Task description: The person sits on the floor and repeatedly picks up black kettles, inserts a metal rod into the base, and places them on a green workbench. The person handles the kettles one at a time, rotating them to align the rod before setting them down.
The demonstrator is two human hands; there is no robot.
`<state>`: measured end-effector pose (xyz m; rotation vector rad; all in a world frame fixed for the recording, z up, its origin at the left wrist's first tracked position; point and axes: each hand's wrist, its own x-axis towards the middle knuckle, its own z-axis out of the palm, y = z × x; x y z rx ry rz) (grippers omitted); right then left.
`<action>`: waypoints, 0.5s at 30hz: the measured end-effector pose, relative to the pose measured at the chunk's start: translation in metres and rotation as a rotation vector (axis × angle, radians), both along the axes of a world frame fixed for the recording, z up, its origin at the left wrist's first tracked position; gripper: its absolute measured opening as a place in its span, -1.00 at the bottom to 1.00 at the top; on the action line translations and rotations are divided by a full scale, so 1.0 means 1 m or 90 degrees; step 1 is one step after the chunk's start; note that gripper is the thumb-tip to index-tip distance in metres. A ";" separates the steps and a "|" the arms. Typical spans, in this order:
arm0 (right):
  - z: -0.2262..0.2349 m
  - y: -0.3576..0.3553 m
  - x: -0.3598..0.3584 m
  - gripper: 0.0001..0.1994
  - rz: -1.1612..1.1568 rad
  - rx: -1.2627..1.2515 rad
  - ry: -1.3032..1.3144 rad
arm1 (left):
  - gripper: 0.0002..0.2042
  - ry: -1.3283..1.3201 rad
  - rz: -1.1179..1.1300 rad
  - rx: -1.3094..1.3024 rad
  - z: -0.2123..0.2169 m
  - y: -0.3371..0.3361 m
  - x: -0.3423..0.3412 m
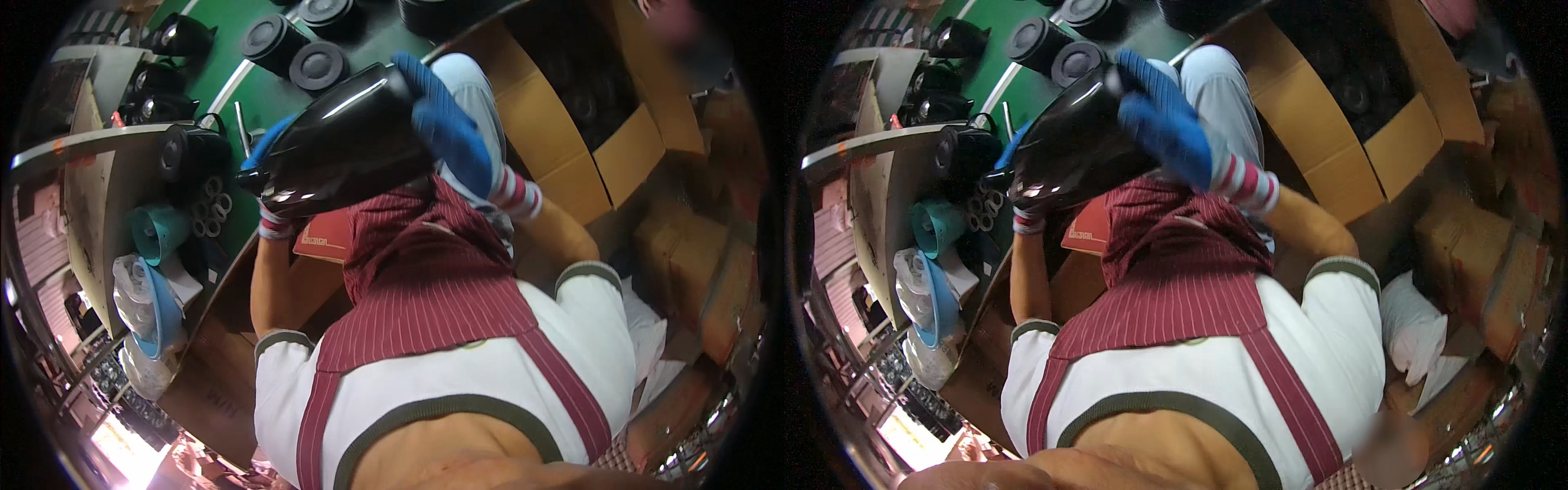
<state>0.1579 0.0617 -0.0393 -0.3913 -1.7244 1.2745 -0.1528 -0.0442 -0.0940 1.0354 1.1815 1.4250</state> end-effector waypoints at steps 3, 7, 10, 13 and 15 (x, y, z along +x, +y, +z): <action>0.035 0.002 0.011 -0.06 -0.061 0.231 -0.130 | -0.28 -0.436 -0.086 -0.227 -0.040 -0.020 0.005; 0.058 0.013 0.014 -0.04 -0.039 0.401 -0.115 | -0.23 0.370 -0.196 0.121 -0.072 -0.014 0.015; 0.061 0.012 0.016 -0.07 -0.073 0.426 -0.118 | -0.26 0.134 -0.201 0.079 -0.065 -0.011 0.036; 0.054 0.011 0.017 -0.17 -0.098 0.380 -0.097 | -0.27 0.126 -0.156 0.065 -0.055 -0.020 0.028; 0.044 0.013 0.023 -0.18 -0.090 0.332 -0.086 | -0.28 0.158 -0.092 0.075 -0.037 -0.027 0.021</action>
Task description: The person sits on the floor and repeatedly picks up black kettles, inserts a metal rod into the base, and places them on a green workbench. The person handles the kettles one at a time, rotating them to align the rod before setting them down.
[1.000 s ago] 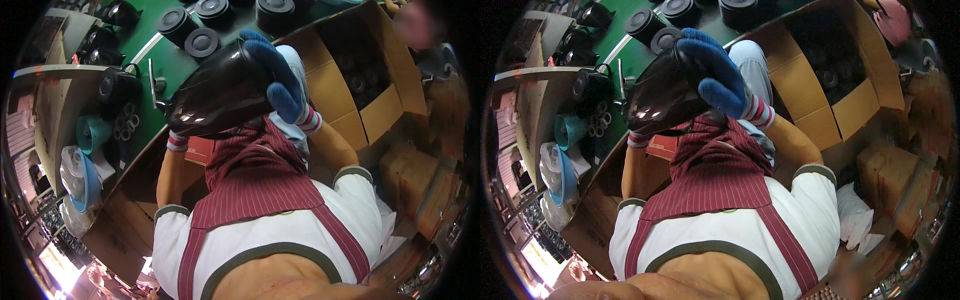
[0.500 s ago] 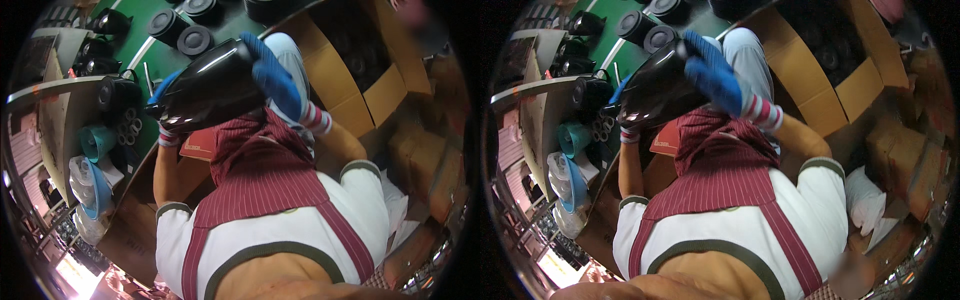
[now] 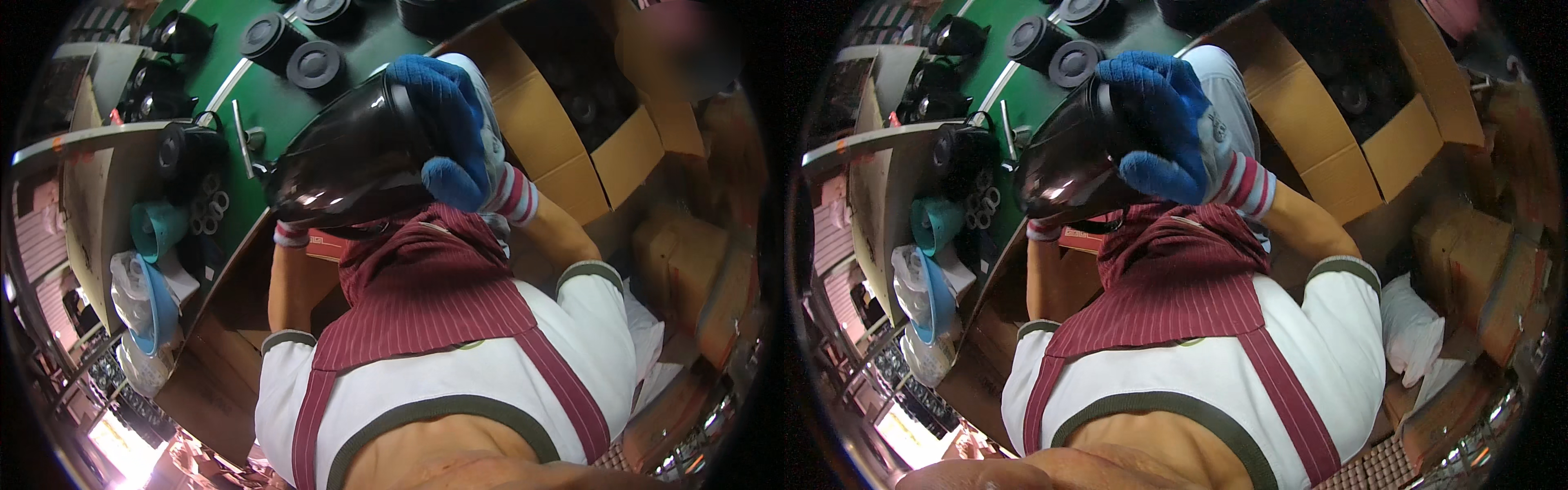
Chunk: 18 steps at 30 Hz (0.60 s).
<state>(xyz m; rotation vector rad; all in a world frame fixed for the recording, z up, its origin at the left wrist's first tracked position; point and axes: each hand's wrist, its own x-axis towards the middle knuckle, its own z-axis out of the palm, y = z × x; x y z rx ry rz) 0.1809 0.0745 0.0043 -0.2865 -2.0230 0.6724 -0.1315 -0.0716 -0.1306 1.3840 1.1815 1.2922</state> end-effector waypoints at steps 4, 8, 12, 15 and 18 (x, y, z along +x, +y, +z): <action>-0.030 -0.018 -0.011 -0.26 0.130 -0.390 0.204 | -0.29 0.133 0.125 0.081 0.067 -0.001 0.004; -0.029 -0.028 -0.009 -0.31 0.137 -0.550 0.282 | -0.31 0.249 0.181 0.162 0.113 0.012 0.002; -0.028 -0.015 -0.008 -0.34 0.165 -0.521 0.276 | -0.33 0.218 0.179 0.150 0.118 0.021 0.000; -0.025 0.008 -0.008 -0.33 0.101 -0.396 0.125 | -0.34 -0.026 0.168 0.019 0.071 0.026 -0.002; -0.001 0.000 -0.001 -0.24 0.210 -0.483 0.175 | -0.35 -0.425 0.116 -0.151 0.006 0.025 -0.005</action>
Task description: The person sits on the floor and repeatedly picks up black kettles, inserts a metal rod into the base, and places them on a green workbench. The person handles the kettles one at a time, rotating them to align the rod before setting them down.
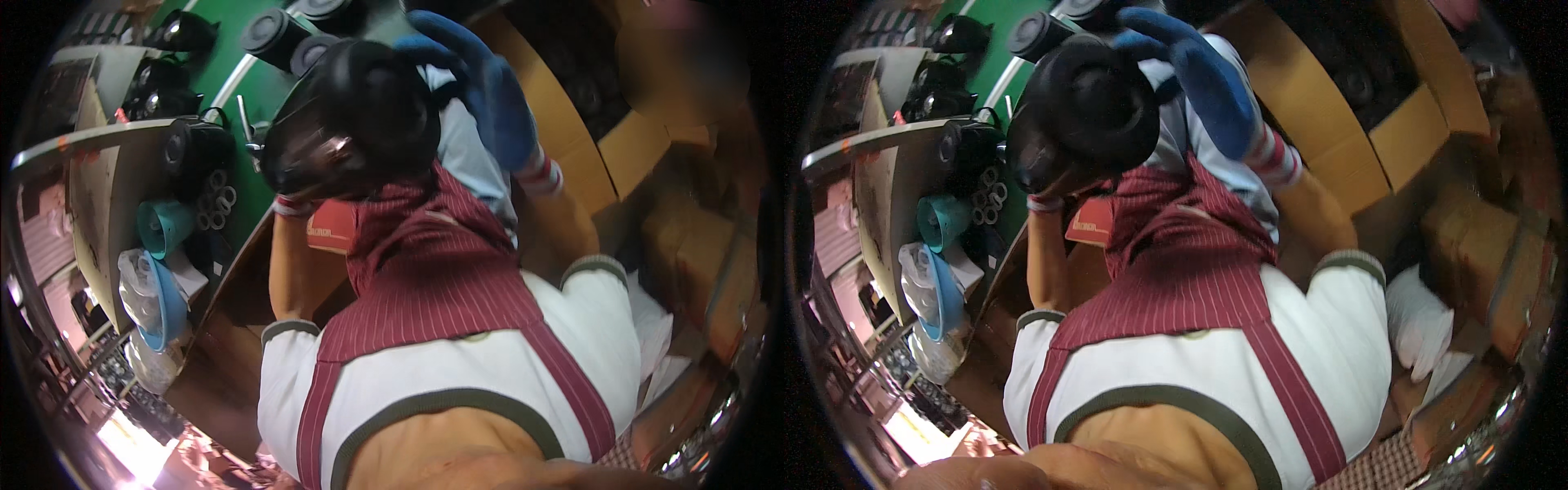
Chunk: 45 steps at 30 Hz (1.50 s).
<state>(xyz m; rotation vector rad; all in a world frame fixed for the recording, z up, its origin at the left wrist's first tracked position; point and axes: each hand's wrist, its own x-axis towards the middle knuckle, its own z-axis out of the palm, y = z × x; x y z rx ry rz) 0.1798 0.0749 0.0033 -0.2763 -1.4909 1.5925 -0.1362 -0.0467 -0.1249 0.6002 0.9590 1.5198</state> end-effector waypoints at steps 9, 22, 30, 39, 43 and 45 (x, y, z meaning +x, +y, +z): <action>-0.045 -0.058 -0.010 -0.22 0.034 -0.144 0.155 | -0.38 -0.615 -0.053 -0.033 -0.048 0.003 0.044; -0.034 -0.032 -0.021 -0.27 0.042 -0.154 0.155 | -0.41 -0.681 0.005 -0.044 -0.047 0.010 0.035; -0.083 -0.005 -0.008 -0.50 -0.180 -0.341 0.057 | -0.44 0.083 0.181 0.092 -0.014 0.100 -0.136; -0.128 0.041 -0.019 -0.53 -0.208 -0.533 -0.044 | -0.31 0.996 0.374 -0.394 0.113 0.425 -0.349; -0.132 0.052 -0.025 -0.49 -0.242 -0.583 -0.103 | -0.40 1.128 0.237 -0.521 0.106 0.507 -0.308; -0.132 0.053 -0.029 -0.52 -0.246 -0.573 -0.161 | -0.43 1.061 0.226 -0.530 0.076 0.510 -0.316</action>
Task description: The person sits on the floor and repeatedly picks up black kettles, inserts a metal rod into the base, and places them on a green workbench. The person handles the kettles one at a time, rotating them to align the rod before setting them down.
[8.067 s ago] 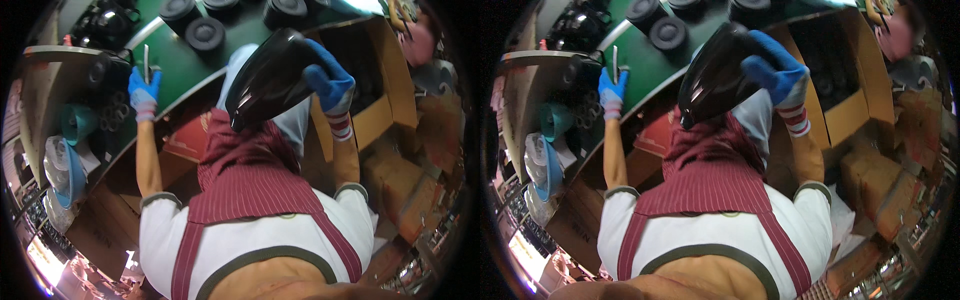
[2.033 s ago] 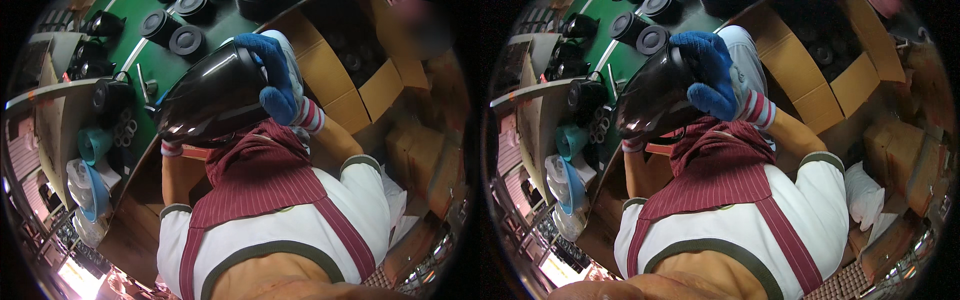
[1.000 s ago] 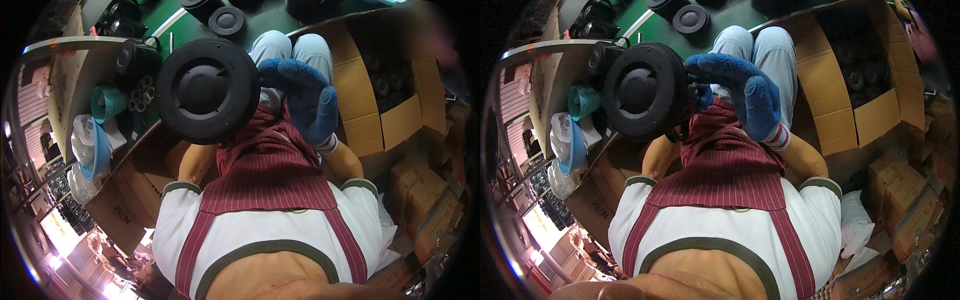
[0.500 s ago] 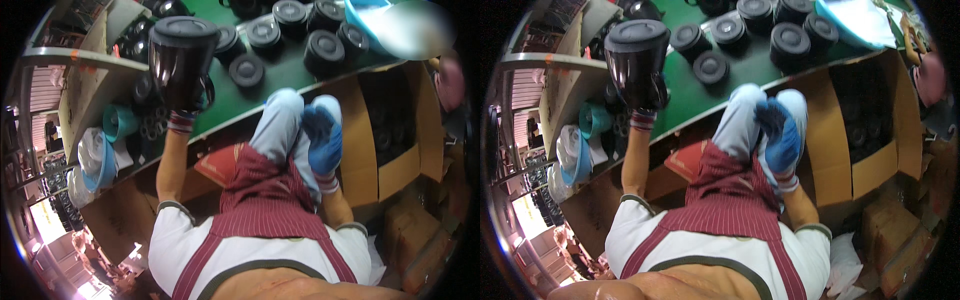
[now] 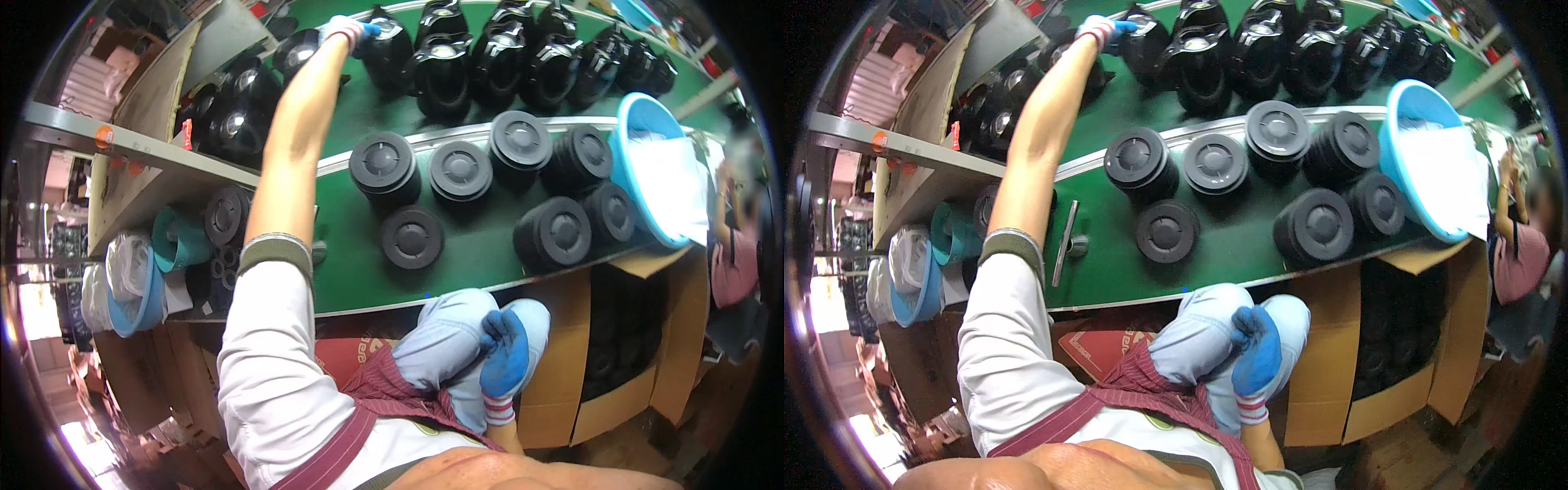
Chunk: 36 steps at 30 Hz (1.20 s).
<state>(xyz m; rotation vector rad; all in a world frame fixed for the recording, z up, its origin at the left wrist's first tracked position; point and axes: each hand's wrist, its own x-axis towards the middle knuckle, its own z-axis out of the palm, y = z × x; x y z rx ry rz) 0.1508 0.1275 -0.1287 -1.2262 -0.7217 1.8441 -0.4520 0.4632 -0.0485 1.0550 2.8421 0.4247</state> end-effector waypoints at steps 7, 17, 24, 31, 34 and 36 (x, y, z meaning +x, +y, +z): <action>0.003 -0.004 -0.005 -0.56 -0.008 0.022 -0.069 | -0.52 0.570 -0.171 0.228 -0.013 -0.097 0.029; 0.019 0.009 -0.014 -0.48 0.114 0.139 -0.081 | -0.62 0.316 -0.351 0.209 0.016 -0.228 0.001; 0.141 0.056 -0.108 -0.27 0.324 0.991 -0.134 | -0.63 0.079 -0.742 0.158 0.148 -0.387 0.135; 0.153 0.029 -0.133 -0.38 0.622 1.041 0.088 | -0.66 0.010 -0.831 0.107 0.167 -0.489 0.220; 0.131 -0.001 -0.101 -0.46 0.532 0.896 0.048 | -0.46 0.032 -0.646 0.299 0.137 -0.530 0.240; 0.119 -0.016 -0.084 -0.47 0.425 0.773 -0.041 | -0.33 -0.037 -0.513 0.314 0.074 -0.560 0.230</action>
